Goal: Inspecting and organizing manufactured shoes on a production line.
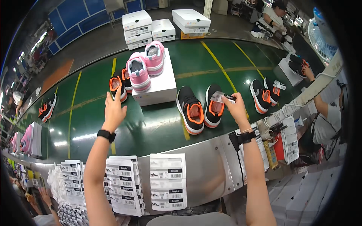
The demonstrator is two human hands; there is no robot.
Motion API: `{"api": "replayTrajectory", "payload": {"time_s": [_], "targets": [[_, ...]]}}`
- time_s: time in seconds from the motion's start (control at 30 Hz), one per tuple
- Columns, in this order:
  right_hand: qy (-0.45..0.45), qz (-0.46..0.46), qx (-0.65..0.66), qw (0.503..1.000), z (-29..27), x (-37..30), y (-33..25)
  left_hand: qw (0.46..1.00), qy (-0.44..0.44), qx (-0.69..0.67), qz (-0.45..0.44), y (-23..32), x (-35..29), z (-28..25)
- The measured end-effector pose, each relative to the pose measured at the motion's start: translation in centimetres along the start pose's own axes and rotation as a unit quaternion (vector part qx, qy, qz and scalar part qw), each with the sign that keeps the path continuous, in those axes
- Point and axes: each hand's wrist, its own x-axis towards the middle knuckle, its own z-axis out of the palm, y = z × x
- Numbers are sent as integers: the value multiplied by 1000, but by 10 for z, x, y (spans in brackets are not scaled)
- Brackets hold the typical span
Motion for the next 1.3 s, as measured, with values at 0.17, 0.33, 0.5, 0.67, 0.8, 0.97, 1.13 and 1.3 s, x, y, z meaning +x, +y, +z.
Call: {"api": "replayTrajectory", "payload": {"time_s": [0.17, 0.33, 0.5, 0.67, 0.8, 0.97, 1.13, 1.3], "targets": [[108, -78, -323, 937, 12, -5, -4, 976, -193, 13, -97, -4, 77, 26], [75, -251, -216, 940, 51, -28, -88, 964, -190, -21, -184, -5, 107, 58], [-62, -294, -116, 947, 137, 11, -115, 996, 32, 85, -4, -3, 97, 92], [-65, -310, -143, 938, 219, 76, -179, 997, -70, -25, -39, -26, 112, 72], [-132, -216, -305, 918, 248, 111, -182, 998, -42, 46, -8, -54, 92, 52], [-249, -138, -326, 902, 227, 120, -201, 952, -188, 223, -99, -132, 42, -11], [-290, -90, -121, 945, 141, 91, -169, 969, -197, 147, 8, -60, 26, -26], [-275, 32, 85, 957, -8, -13, -177, 960, -63, 56, 267, 86, 43, 11]]}}
